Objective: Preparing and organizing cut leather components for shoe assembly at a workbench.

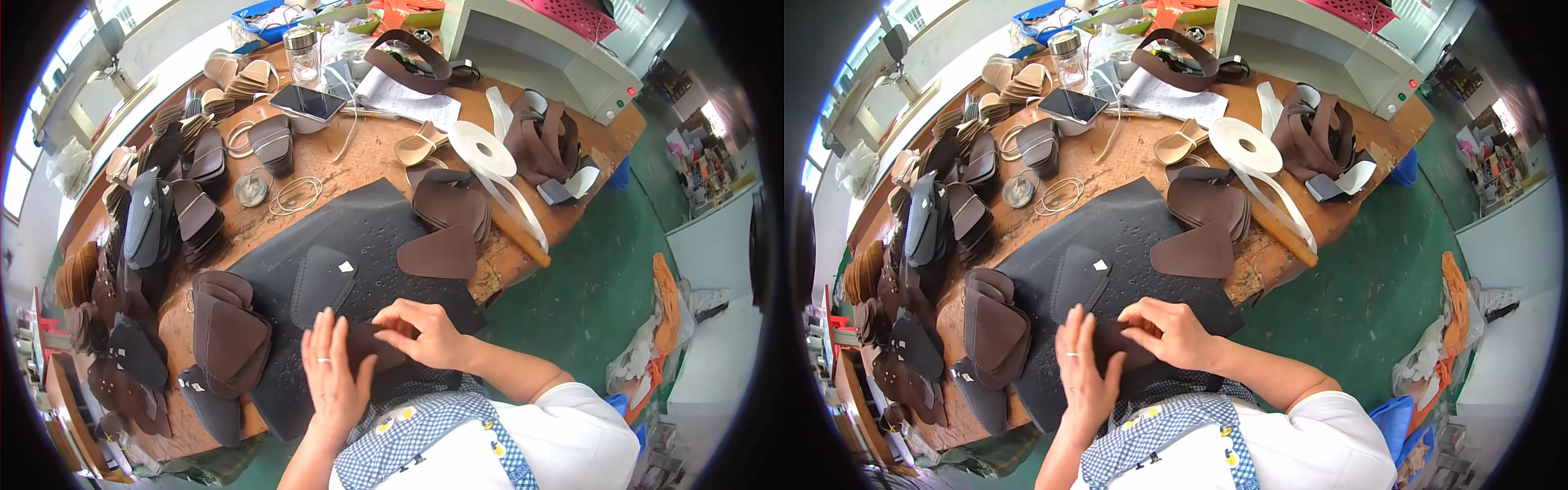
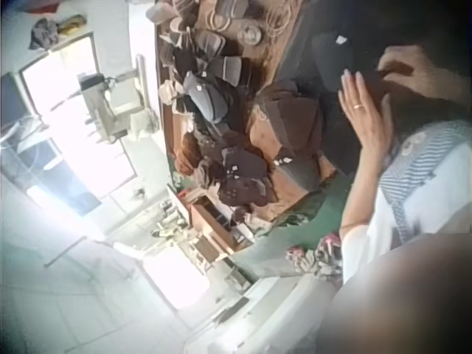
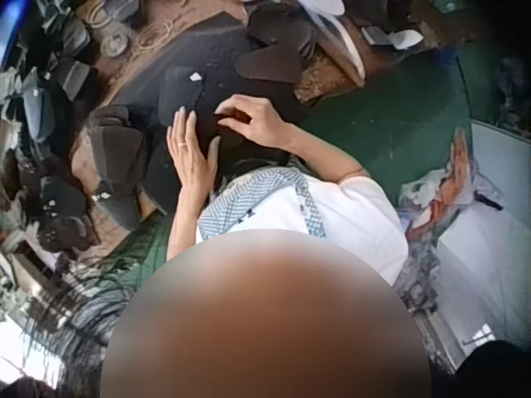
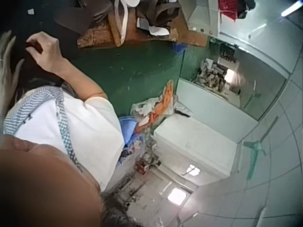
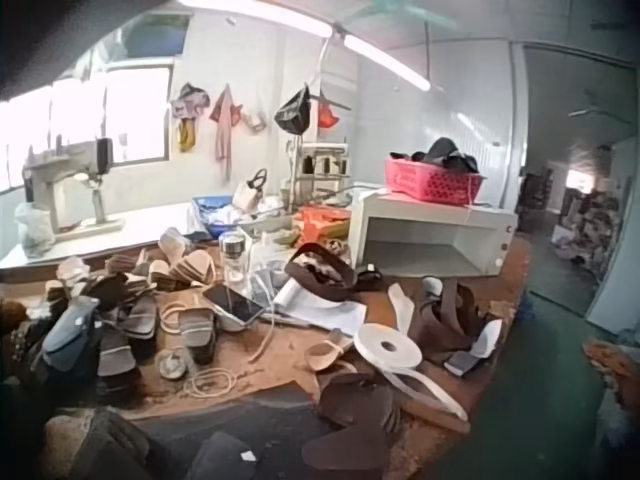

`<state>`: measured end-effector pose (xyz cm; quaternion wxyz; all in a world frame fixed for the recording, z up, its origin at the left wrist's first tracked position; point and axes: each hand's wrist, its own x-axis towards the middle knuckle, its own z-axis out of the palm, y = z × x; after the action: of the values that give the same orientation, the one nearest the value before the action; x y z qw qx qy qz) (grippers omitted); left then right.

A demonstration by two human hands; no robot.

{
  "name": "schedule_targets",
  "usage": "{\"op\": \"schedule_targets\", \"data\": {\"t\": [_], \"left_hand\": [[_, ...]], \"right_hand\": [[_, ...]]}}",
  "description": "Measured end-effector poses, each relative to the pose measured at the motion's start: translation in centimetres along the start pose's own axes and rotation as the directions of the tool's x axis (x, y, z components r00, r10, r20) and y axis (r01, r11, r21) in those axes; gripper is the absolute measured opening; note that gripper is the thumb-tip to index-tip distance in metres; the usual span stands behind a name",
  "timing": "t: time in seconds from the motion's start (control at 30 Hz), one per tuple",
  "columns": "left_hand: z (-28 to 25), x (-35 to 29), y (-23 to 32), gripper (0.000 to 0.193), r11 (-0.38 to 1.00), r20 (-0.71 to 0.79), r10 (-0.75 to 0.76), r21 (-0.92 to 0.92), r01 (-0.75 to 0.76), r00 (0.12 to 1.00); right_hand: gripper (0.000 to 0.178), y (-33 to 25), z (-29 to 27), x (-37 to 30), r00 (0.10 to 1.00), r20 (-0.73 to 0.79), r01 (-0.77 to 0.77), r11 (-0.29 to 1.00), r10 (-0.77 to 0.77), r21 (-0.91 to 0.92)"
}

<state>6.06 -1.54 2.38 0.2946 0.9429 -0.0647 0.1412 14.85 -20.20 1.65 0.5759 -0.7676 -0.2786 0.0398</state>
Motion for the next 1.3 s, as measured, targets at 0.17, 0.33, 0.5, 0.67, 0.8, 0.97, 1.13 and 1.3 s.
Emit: {"op": "schedule_targets", "data": {"t": [0.17,0.33,0.5,0.67,0.8,0.97,1.13,1.3], "left_hand": [[-2.9,0.9,-1.1,0.024,0.925,-0.255,-0.357,-0.232,0.302,0.898],[-8.3,1.1,-5.6,0.036,0.875,-0.634,-0.244,0.182,0.449,0.734],[-3.4,3.0,-2.8,0.045,0.975,-0.156,-0.077,0.194,0.107,0.985],[0.5,3.3,-3.4,0.031,0.941,-0.062,0.052,0.336,-0.028,0.997],[-0.5,0.6,-2.7,0.040,0.953,0.065,0.174,0.239,-0.185,0.983],[-0.5,-2.8,-0.8,0.043,0.987,0.029,0.128,0.089,-0.131,0.991],[0.1,-4.9,-0.4,0.040,0.994,-0.194,0.031,0.112,-0.009,0.981],[0.1,-6.3,-0.9,0.043,0.983,-0.174,0.004,0.181,0.028,0.985]], "right_hand": [[0.020,0.4,-1.0,1.9,0.957,-0.016,0.272,0.915,-0.289,-0.297],[0.041,2.8,-8.3,3.7,0.973,-0.202,-0.095,0.601,-0.113,-0.793],[0.038,2.6,-8.9,3.6,0.971,-0.240,-0.196,0.626,0.014,-0.755],[0.024,2.5,-7.9,3.5,0.978,-0.179,-0.070,0.645,-0.106,-0.761],[0.012,1.4,-8.9,1.7,0.928,-0.349,-0.212,0.953,0.127,-0.215],[0.013,-1.0,-7.9,2.6,0.932,-0.161,-0.314,0.945,0.324,0.087],[0.014,-1.1,-3.9,3.9,0.897,0.173,-0.439,0.863,0.407,0.249],[0.014,-0.6,-0.9,4.0,0.903,0.269,-0.360,0.931,0.335,0.051]]}}
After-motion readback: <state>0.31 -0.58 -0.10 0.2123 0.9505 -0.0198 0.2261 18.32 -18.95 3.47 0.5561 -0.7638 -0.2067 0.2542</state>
